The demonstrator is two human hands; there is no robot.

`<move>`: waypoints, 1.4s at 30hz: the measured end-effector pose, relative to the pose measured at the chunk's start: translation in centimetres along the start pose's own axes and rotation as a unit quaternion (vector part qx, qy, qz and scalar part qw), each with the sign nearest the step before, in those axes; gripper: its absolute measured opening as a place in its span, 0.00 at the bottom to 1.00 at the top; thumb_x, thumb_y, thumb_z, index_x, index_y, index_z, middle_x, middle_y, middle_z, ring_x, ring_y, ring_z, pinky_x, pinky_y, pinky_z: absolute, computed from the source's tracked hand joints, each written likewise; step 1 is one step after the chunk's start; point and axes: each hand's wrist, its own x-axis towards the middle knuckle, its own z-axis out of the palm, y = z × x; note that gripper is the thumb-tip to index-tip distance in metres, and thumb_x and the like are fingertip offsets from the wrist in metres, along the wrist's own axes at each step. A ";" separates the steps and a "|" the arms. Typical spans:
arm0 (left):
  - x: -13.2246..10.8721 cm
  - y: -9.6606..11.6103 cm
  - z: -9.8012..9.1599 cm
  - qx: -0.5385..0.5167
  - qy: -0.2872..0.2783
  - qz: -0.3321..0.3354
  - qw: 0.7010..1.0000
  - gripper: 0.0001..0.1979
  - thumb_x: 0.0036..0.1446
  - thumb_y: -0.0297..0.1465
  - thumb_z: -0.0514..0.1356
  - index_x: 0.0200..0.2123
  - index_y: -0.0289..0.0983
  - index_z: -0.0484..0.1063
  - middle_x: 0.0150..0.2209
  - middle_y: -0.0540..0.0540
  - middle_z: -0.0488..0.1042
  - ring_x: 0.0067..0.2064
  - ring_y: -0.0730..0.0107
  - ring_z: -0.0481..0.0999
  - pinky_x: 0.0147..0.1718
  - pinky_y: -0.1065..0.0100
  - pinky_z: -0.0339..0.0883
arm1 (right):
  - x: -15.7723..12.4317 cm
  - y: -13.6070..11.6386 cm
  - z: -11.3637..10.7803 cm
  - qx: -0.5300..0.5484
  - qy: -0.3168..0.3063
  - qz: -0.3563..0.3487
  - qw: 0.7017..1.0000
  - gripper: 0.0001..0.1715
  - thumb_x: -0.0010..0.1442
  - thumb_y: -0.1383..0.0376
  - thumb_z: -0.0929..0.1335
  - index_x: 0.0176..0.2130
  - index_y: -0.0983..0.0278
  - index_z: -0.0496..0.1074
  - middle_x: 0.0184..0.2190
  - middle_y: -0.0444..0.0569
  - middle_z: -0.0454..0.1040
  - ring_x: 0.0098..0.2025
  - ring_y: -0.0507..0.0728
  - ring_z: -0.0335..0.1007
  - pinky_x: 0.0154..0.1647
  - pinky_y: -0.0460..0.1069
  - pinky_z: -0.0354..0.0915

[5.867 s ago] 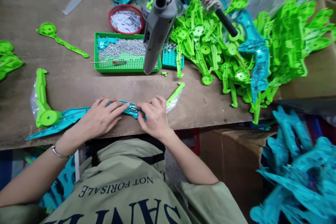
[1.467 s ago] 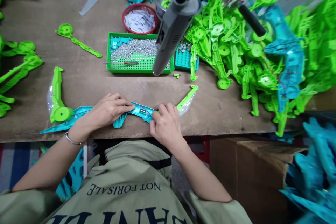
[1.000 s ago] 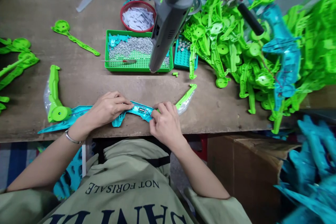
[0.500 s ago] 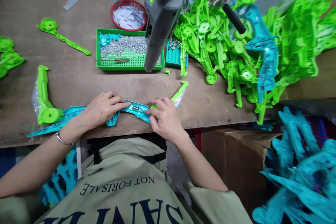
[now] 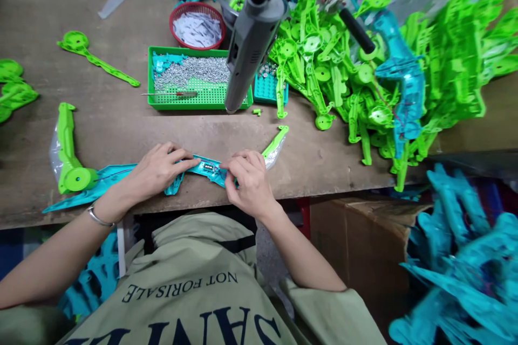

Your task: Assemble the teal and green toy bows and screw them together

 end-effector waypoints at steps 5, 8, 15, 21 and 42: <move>-0.1 0.0 0.1 -0.025 0.000 -0.010 1.000 0.20 0.69 0.26 0.51 0.62 0.42 0.67 0.46 0.42 0.77 0.46 0.58 0.68 0.41 0.60 0.65 | 0.4 0.7 0.7 0.001 -0.033 0.017 0.999 0.12 0.64 0.70 0.67 0.45 0.58 0.77 0.37 0.48 0.80 0.44 0.60 0.73 0.57 0.61 0.60; -0.2 0.0 0.2 -0.015 0.012 -0.010 1.000 0.21 0.69 0.25 0.50 0.62 0.40 0.66 0.46 0.42 0.78 0.45 0.57 0.69 0.40 0.60 0.65 | 0.5 1.2 1.0 0.004 -0.042 0.005 0.999 0.10 0.65 0.70 0.67 0.44 0.58 0.75 0.39 0.45 0.82 0.43 0.58 0.73 0.62 0.61 0.56; -0.4 0.1 0.5 -0.014 0.016 -0.031 0.999 0.25 0.69 0.25 0.49 0.67 0.41 0.61 0.44 0.43 0.77 0.44 0.58 0.69 0.40 0.61 0.63 | 1.2 1.7 1.2 0.020 -0.077 0.007 0.997 0.06 0.63 0.70 0.67 0.40 0.60 0.73 0.37 0.46 0.82 0.41 0.59 0.72 0.56 0.59 0.57; -0.4 0.1 0.9 -0.028 0.023 -0.040 0.999 0.26 0.69 0.26 0.48 0.68 0.41 0.59 0.45 0.41 0.76 0.44 0.59 0.69 0.41 0.61 0.64 | 2.3 1.9 0.9 0.004 -0.133 -0.041 0.990 0.10 0.62 0.73 0.67 0.42 0.61 0.72 0.34 0.45 0.82 0.41 0.59 0.72 0.57 0.58 0.54; -1.9 1.9 0.1 0.015 0.184 -0.141 0.973 0.13 0.68 0.30 0.54 0.53 0.32 0.68 0.40 0.40 0.77 0.41 0.58 0.73 0.40 0.61 0.63 | 5.4 -1.0 3.3 -0.031 -0.126 -0.166 0.978 0.08 0.69 0.68 0.64 0.42 0.62 0.73 0.38 0.48 0.80 0.44 0.57 0.71 0.60 0.57 0.55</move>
